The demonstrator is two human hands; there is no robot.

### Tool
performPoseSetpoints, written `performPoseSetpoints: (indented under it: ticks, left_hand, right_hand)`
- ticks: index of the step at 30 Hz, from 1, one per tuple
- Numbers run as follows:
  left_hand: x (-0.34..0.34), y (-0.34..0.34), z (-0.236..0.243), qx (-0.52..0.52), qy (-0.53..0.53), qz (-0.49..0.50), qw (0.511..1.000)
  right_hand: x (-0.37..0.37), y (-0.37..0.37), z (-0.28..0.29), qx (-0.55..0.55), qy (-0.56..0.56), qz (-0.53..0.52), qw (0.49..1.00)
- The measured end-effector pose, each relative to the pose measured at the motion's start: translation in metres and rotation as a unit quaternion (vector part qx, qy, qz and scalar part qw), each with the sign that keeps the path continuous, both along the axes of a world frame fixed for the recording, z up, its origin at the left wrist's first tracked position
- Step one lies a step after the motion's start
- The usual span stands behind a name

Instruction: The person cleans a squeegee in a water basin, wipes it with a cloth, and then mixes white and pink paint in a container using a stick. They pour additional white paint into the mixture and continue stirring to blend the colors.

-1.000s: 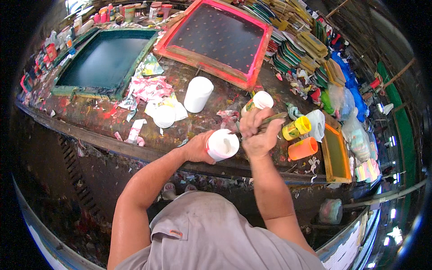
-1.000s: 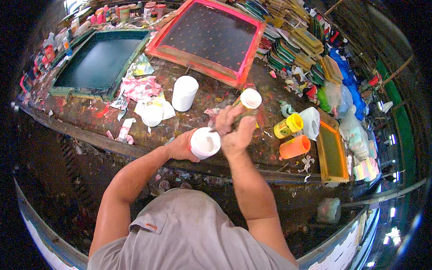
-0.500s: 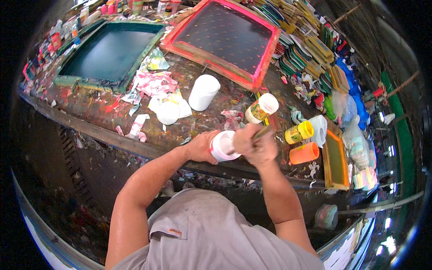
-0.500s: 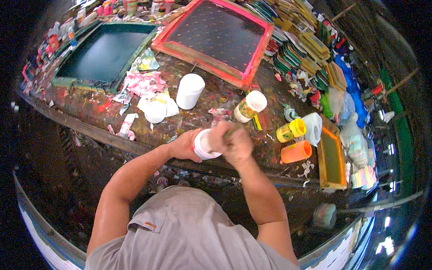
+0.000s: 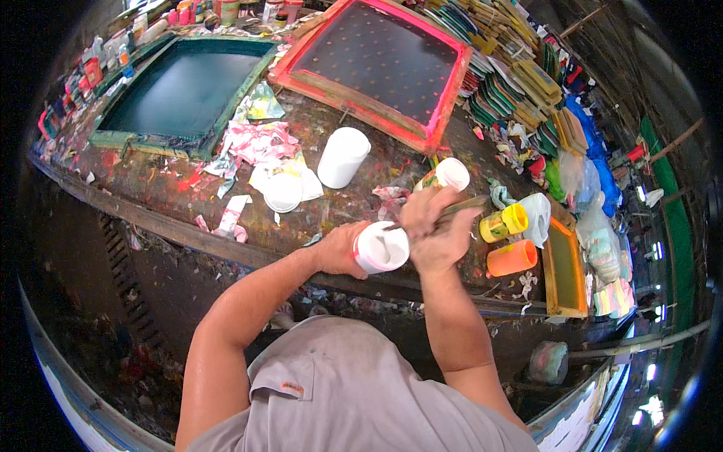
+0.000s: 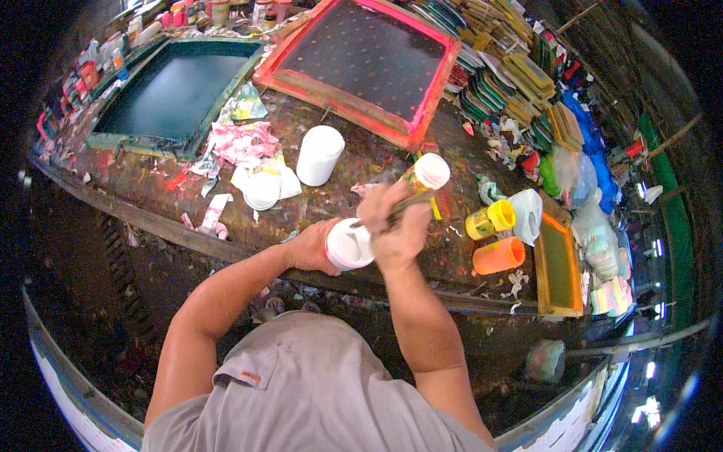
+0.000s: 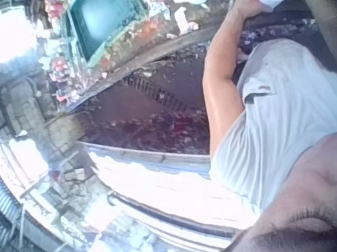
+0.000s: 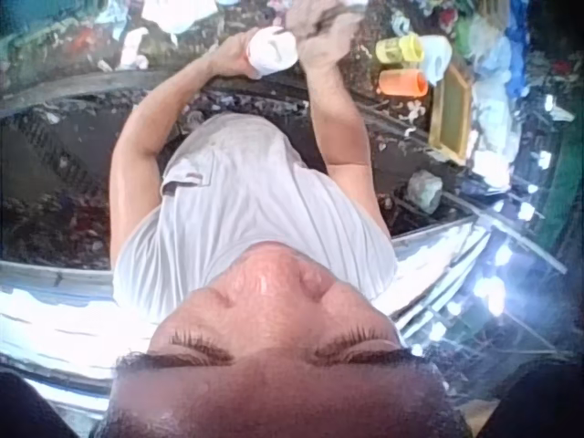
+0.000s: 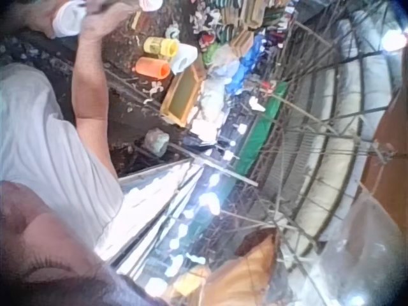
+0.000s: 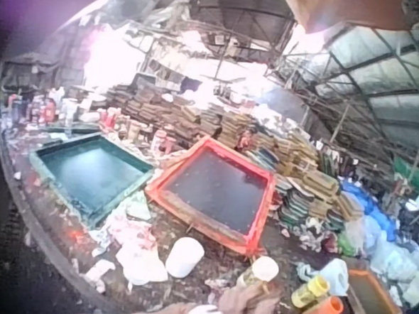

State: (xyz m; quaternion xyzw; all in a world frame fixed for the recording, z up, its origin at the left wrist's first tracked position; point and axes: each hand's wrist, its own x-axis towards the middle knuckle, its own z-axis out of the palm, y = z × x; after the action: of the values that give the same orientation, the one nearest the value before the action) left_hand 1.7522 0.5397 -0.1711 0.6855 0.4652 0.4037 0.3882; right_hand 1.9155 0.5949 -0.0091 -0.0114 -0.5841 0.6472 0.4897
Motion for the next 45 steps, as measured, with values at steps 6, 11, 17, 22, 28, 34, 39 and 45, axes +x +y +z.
performPoseSetpoints:
  ticks: [6,11,17,22,28,34,39,45]
  left_hand:
    - [0.003,0.000,-0.003,-0.008,0.044,0.016,0.999]
    - [0.001,0.000,-0.009,0.022,0.018,0.016,0.999]
    - [0.001,0.001,-0.005,0.006,0.043,0.020,0.999]
    - [0.000,0.001,-0.003,0.001,0.052,-0.003,0.999]
    - [0.002,0.002,-0.013,0.020,0.041,0.027,0.999]
    - [-0.001,0.003,-0.009,0.026,0.049,0.000,0.998]
    - [0.002,0.006,-0.012,0.013,0.022,-0.006,1.000]
    - [-0.001,-0.006,-0.017,0.004,0.030,0.006,1.000]
  right_hand:
    - [0.036,0.013,0.018,-0.008,-0.108,0.152,0.982]
    - [0.001,-0.018,-0.010,0.020,-0.041,-0.017,0.999]
    - [0.029,0.004,0.018,-0.004,-0.034,0.026,0.999]
    - [0.011,-0.023,-0.013,-0.013,-0.038,0.025,0.999]
    - [0.017,-0.012,0.001,0.000,0.045,-0.080,0.996]
    - [0.034,-0.018,0.000,-0.050,-0.090,0.076,0.992]
    - [0.002,-0.024,-0.010,-0.013,0.052,-0.133,0.990]
    - [0.030,-0.017,0.013,-0.076,-0.084,-0.030,0.993]
